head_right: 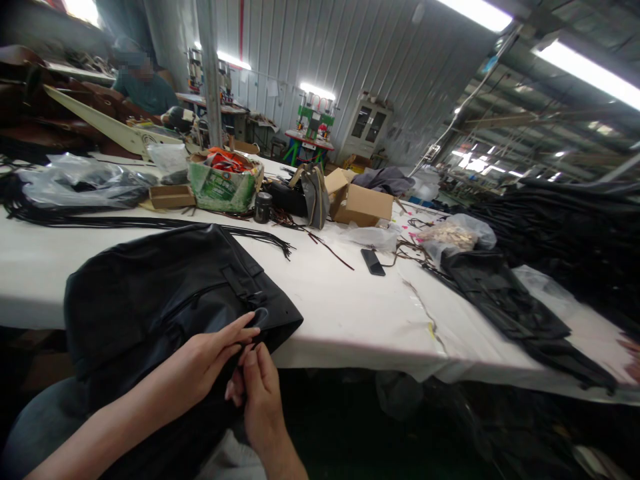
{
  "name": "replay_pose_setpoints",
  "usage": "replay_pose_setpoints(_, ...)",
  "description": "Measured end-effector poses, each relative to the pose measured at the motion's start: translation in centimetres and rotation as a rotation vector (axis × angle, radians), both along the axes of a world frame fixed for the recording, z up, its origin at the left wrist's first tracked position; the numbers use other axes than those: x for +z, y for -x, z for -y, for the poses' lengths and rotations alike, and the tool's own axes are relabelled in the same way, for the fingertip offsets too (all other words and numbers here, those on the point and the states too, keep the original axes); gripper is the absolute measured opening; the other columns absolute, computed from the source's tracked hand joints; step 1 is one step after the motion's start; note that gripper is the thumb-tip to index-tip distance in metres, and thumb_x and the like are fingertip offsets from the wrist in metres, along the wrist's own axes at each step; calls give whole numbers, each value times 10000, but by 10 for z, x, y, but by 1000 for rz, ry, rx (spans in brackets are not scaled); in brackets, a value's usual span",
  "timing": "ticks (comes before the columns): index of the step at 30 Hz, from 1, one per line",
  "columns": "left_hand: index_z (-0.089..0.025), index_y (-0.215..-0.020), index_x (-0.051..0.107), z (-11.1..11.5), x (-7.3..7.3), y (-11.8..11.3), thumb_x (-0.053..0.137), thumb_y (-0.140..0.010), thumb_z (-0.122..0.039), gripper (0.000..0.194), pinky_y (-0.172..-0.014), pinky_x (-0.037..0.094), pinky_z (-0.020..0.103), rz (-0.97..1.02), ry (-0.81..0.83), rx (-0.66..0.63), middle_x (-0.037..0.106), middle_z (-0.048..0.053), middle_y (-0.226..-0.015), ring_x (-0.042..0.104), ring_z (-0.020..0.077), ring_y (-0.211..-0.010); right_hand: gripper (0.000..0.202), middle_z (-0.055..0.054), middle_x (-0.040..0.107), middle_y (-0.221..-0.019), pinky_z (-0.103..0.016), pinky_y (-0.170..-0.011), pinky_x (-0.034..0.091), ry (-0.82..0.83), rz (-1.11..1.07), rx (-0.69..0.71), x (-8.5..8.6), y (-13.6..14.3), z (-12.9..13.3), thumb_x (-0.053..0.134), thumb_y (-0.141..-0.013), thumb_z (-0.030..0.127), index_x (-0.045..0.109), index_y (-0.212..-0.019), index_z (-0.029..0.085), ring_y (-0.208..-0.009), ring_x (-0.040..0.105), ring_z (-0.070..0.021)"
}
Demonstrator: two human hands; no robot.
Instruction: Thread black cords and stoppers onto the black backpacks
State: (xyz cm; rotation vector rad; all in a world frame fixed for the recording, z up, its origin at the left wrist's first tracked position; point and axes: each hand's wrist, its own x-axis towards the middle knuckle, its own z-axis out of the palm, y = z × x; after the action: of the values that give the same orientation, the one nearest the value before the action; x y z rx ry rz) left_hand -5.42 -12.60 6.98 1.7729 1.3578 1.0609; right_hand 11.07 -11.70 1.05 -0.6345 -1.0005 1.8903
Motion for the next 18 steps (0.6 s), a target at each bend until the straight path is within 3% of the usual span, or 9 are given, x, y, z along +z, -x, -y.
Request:
replay_pose_setpoints(3, -229, -1577, 634, 10, -2, -2, 610, -1067, -302, 516, -1103, 633, 319, 32, -73, 177, 773, 102, -1437, 795, 233, -1234, 470, 66, 402, -702, -234, -567, 346, -1, 56, -42, 6, -5, -1, 685, -1086, 661, 614, -1003, 204, -582, 345, -98)
replay_pose_setpoints(5, -233, -1422, 716, 23, -5, -9, 670, -1071, -418, 399, -1028, 663, 307, 132, 13, 250, 810, 99, -1335, 815, 243, -1158, 478, 54, 409, -719, -236, -591, 358, -2, 74, -64, 12, -8, -1, 671, -1093, 665, 664, -1050, 189, -613, 367, -103)
replay_pose_setpoints(7, -234, -1332, 742, 36, -9, -19, 662, -1087, -507, 375, -986, 673, 302, 246, 151, 241, 821, 103, -1286, 820, 251, -1120, 470, 43, 429, -732, -235, -599, 350, -4, 85, -83, 18, -11, 1, 661, -1105, 646, 702, -1086, 179, -628, 368, -101)
replay_pose_setpoints(9, -236, -1392, 716, 46, -13, -28, 660, -1086, -565, 453, -1033, 660, 318, 386, 261, 202, 790, 124, -1378, 803, 265, -1180, 437, 29, 463, -751, -230, -592, 330, -17, 94, -100, 25, -14, 4, 669, -1114, 609, 722, -1090, 176, -637, 376, -99)
replay_pose_setpoints(12, -256, -1668, 481, 53, -14, -33, 726, -1034, -625, 775, -1139, 627, 388, 677, 328, 226, 672, 163, -1579, 737, 306, -1351, 404, 21, 492, -730, -232, -591, 343, -52, 74, -126, 33, -17, 8, 657, -1131, 576, 744, -1118, 182, -637, 430, -105)
replay_pose_setpoints(14, -250, -1721, 407, 55, -13, -31, 755, -1003, -656, 896, -1189, 599, 428, 811, 338, 257, 621, 181, -1634, 684, 332, -1433, 394, 21, 514, -713, -233, -595, 373, -60, 47, -163, 36, -18, 10, 648, -1138, 567, 756, -1205, 194, -633, 468, -110)
replay_pose_setpoints(18, -218, -1514, 716, 57, -17, -35, 742, -999, -684, 695, -1282, 512, 458, 738, 342, 157, 673, 157, -1581, 643, 366, -1476, 456, -22, 661, -793, -219, -574, 459, -89, 129, -218, 36, -18, 11, 654, -1133, 571, 761, -1402, 220, -617, 535, -110)
